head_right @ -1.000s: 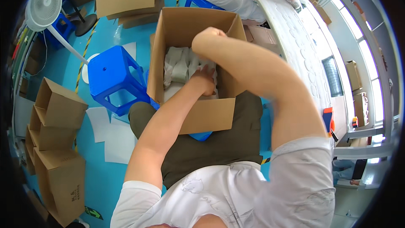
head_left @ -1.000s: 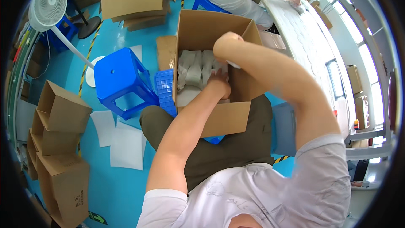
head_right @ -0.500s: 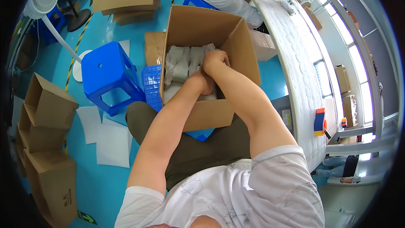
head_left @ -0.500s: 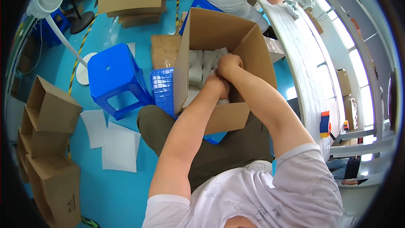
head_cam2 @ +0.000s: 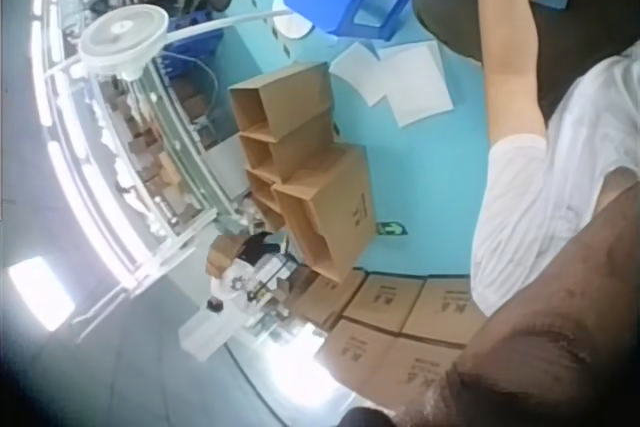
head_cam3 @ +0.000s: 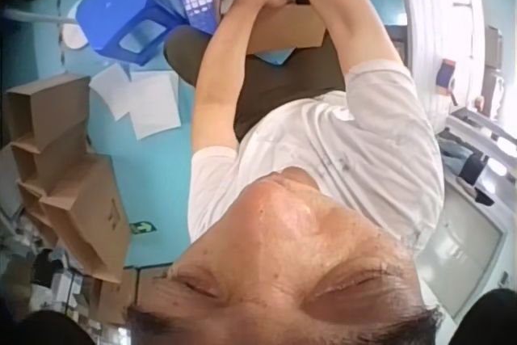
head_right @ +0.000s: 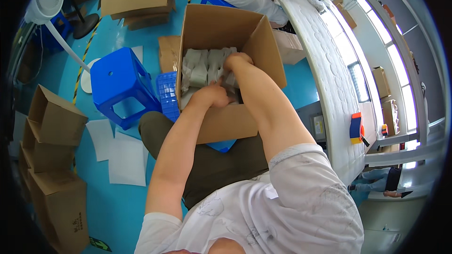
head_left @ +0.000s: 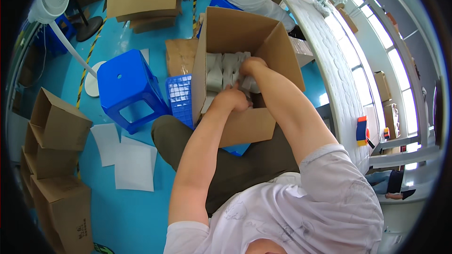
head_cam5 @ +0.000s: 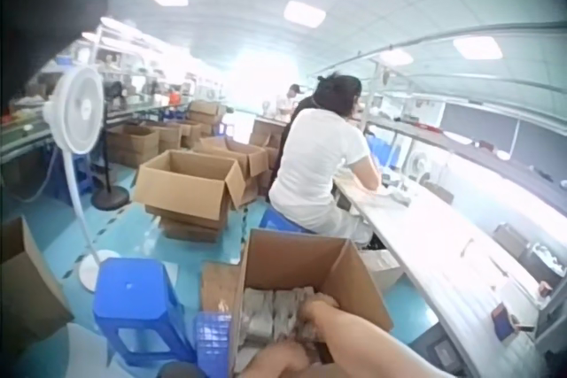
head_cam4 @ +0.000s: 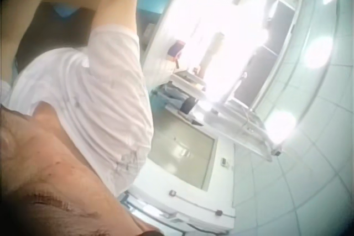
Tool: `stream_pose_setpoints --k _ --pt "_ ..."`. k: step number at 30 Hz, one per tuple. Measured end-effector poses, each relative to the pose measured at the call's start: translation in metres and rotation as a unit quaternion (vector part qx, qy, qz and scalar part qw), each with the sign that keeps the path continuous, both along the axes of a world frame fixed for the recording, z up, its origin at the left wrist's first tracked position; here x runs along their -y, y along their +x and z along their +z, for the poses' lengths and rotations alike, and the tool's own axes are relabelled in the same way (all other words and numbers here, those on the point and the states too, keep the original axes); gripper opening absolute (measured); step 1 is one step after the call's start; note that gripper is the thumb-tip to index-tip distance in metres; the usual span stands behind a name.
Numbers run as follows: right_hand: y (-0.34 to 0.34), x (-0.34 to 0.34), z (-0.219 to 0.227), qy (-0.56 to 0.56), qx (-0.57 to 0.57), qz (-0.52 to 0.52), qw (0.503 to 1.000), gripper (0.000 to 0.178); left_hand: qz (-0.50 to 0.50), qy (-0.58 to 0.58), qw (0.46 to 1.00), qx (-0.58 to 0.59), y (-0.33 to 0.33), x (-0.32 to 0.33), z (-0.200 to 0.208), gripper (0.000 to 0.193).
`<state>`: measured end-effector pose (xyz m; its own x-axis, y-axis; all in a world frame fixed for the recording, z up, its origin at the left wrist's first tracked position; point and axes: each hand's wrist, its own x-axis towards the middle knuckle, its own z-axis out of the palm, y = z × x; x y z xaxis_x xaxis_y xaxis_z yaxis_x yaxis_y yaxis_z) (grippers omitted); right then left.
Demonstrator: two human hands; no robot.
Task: Packing wrapped components into cardboard boxes with foam padding.
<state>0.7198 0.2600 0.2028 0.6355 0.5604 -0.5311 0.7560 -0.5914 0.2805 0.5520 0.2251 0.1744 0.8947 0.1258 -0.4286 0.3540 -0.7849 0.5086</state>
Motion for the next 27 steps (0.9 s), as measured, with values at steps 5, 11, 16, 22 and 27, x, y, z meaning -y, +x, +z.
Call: stream_pose_setpoints --k 5,11,16,22,27 --pt "-0.012 -0.002 0.007 -0.015 0.001 -0.018 1.0 0.048 0.046 -0.014 0.999 0.0 -0.01 0.004 0.003 0.057" --pt "-0.028 -0.001 0.035 -0.042 0.01 0.007 0.999 0.039 0.027 -0.017 0.999 -0.017 -0.022 0.005 0.022 0.059" --pt "-0.03 -0.032 0.07 -0.267 0.001 0.058 0.962 0.033 -0.055 0.056 0.997 -0.004 -0.009 0.0 0.006 0.056" --pt "-0.078 -0.02 0.096 -0.252 0.223 0.316 0.887 0.036 0.071 -0.031 0.997 0.003 -0.027 0.004 0.026 0.061" --pt "-0.047 -0.003 0.065 -0.18 0.284 0.595 0.73 0.022 0.046 -0.019 0.999 0.007 -0.027 0.004 0.034 0.063"
